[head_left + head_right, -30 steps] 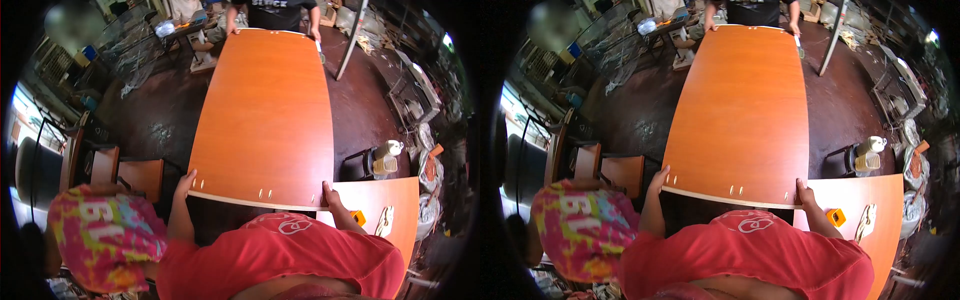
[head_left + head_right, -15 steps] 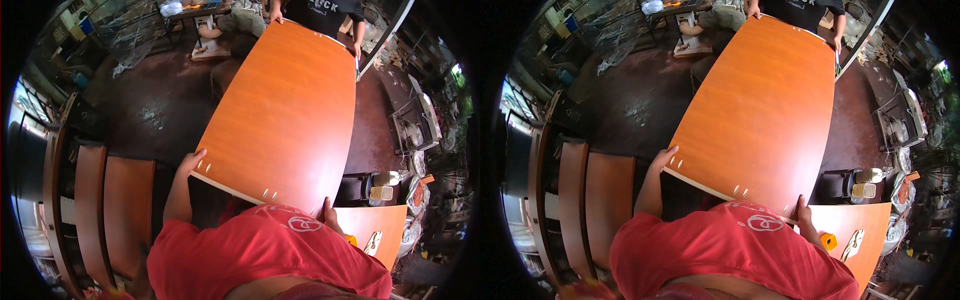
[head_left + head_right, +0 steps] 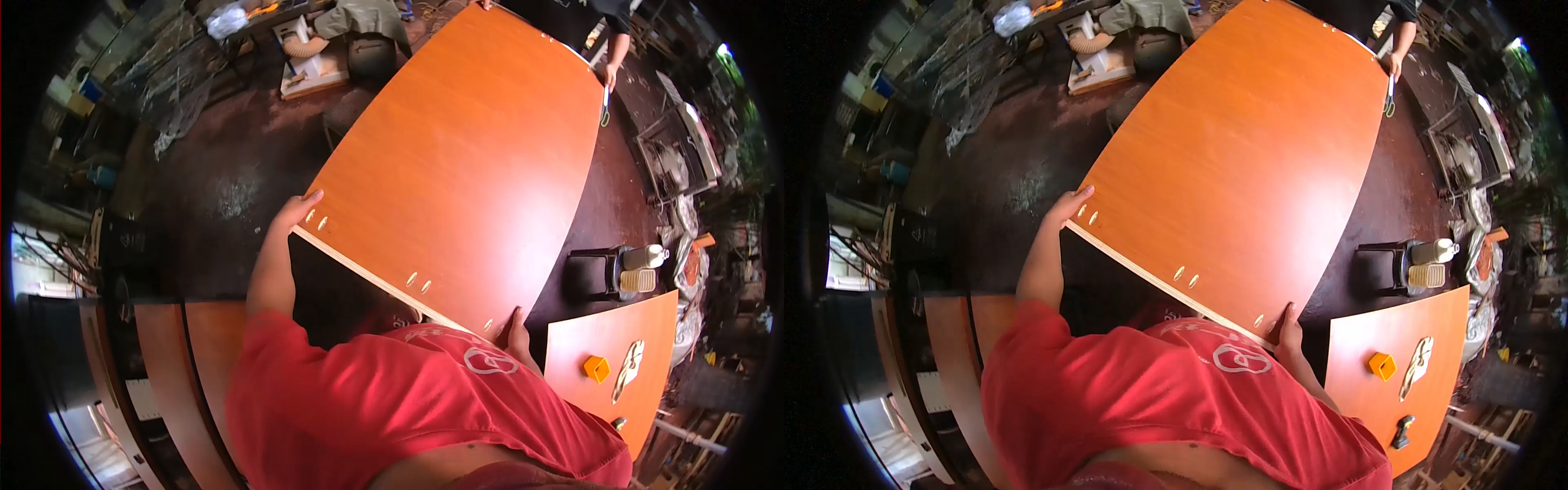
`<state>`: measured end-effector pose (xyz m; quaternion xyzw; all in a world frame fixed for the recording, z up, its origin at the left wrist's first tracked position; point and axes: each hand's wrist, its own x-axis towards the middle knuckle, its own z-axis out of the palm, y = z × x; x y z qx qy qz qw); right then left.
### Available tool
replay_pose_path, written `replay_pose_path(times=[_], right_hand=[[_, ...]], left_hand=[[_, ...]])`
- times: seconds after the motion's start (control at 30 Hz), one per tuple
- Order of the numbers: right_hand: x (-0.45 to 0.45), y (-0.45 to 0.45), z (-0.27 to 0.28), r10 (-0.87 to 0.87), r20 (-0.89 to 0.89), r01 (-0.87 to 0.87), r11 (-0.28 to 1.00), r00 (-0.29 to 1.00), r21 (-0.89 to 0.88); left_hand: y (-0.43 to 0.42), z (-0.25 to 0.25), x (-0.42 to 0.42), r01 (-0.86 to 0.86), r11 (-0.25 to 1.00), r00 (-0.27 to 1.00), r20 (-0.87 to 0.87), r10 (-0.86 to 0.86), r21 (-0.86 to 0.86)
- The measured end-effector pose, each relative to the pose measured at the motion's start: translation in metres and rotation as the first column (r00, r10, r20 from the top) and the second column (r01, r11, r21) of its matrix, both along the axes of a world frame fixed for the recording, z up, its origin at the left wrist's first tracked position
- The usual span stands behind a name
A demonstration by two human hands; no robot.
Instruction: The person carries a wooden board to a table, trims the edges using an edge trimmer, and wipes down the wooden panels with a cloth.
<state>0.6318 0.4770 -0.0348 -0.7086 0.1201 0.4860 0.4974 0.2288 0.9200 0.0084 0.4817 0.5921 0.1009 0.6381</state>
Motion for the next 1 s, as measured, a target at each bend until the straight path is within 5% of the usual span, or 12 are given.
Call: replay_pose_path(times=[0.07,0.17,0.47,0.53,0.57,0.6,0.67,0.7,0.8,0.83,0.93,1.0], right_hand=[[-0.001,0.007,-0.027,-0.071,0.012,0.07,0.991,0.997,0.118],[-0.022,0.036,0.008,-0.104,0.015,0.102,0.989,0.994,0.105],[-0.14,0.178,-0.032,-0.343,-0.135,0.36,0.923,0.93,0.135],[-0.189,0.254,0.006,-0.45,-0.122,0.458,0.888,0.884,0.041],[-0.205,0.279,0.009,-0.389,-0.016,0.387,0.92,0.921,-0.053],[-0.21,0.263,-0.055,-0.392,-0.109,0.397,0.918,0.913,0.023],[-0.243,0.325,-0.023,-0.415,-0.269,0.458,0.881,0.869,0.118],[-0.255,0.34,-0.054,-0.423,-0.439,0.535,0.829,0.792,0.166],[-0.275,0.419,-0.034,-0.357,-0.4,0.473,0.846,0.844,0.244],[-0.273,0.457,0.011,-0.341,-0.391,0.442,0.874,0.855,0.203],[-0.29,0.496,-0.037,-0.259,-0.561,0.495,0.808,0.786,0.321],[-0.3,0.526,-0.042,-0.274,-0.503,0.433,0.872,0.82,0.23]], left_hand=[[0.022,-0.002,0.005,0.076,0.983,0.985,-0.165,-0.048,0.168],[0.055,0.001,0.009,0.109,0.966,0.982,-0.174,-0.069,0.233],[0.272,-0.042,-0.016,0.283,0.941,0.959,-0.084,-0.272,0.186],[0.342,-0.043,-0.025,0.347,0.918,0.938,-0.093,-0.335,0.193],[0.381,-0.043,-0.026,0.381,0.904,0.924,-0.09,-0.371,0.193],[0.41,-0.043,-0.02,0.412,0.887,0.911,-0.087,-0.402,0.207],[0.475,-0.022,-0.011,0.487,0.844,0.873,-0.137,-0.468,0.224],[0.514,-0.023,-0.002,0.54,0.801,0.841,-0.2,-0.503,0.258],[0.606,-0.028,0.032,0.637,0.691,0.771,-0.275,-0.574,0.341],[0.638,-0.035,0.045,0.672,0.658,0.74,-0.265,-0.618,0.34],[0.722,-0.074,0.071,0.749,0.528,0.662,-0.42,-0.62,0.402],[0.746,-0.093,0.08,0.701,0.59,0.698,-0.217,-0.682,0.401]])
